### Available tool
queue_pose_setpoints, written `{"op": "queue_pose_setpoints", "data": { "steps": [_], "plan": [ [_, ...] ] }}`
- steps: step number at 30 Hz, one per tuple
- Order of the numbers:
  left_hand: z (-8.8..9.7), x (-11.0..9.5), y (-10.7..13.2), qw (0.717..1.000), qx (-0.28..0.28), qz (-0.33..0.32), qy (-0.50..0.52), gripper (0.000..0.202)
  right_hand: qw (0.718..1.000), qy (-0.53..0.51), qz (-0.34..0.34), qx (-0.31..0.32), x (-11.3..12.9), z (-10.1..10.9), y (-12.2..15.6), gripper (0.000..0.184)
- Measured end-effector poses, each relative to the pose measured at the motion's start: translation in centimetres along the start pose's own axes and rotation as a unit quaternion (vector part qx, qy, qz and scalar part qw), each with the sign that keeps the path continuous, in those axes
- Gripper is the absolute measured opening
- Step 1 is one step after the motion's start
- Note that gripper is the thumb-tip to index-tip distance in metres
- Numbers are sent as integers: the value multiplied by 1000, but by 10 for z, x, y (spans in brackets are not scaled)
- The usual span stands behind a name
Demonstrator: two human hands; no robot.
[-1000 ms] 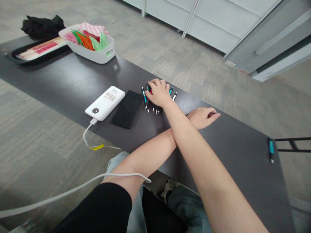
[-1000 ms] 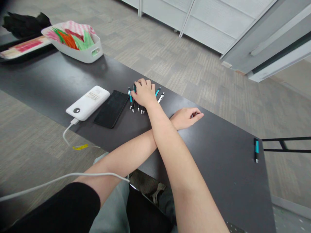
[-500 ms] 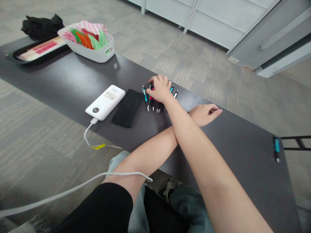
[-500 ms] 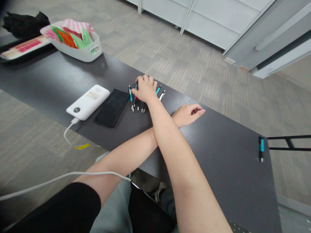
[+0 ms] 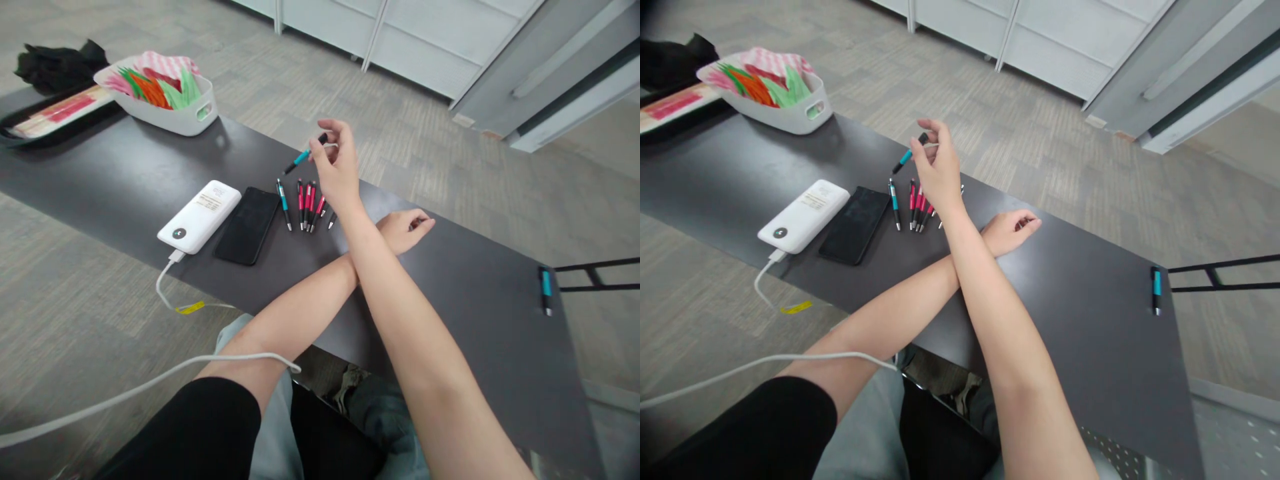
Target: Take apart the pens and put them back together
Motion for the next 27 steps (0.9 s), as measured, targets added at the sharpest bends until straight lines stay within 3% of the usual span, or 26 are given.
{"op": "queue_pose_setpoints", "data": {
  "steps": [3, 6, 9, 11, 15, 23, 27],
  "plan": [
    [1, 1, -3, 997, -36, 20, 68, 28, 995, 2, 48, -93, 19, 63, 20, 60],
    [5, 2, -3, 991, -64, 9, 121, 23, 976, 18, 53, -211, 38, 154, 65, 47],
    [10, 5, 0, 978, -104, 3, 179, 38, 954, 38, -12, -298, 49, 231, 122, 41],
    [13, 7, 0, 967, -127, -11, 223, 36, 949, 48, -89, -297, 52, 256, 156, 42],
    [15, 11, -7, 963, -116, -29, 240, 32, 957, 32, -176, -230, 52, 259, 189, 48],
    [23, 18, -9, 964, -80, -10, 255, 26, 977, 16, -205, -60, 60, 244, 184, 63],
    [23, 13, -3, 957, -48, 16, 286, 21, 975, -17, -218, -35, 62, 237, 186, 79]
  ]
}}
Point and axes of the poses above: each hand's wrist, its own y-axis away from the middle knuckle, its own z-axis out of the back of the hand, x = y × z, the point moved 2 cm from there along -y, towards the middle knuckle, and after that the axes turned 15 degrees about z, right-handed, at the moved point
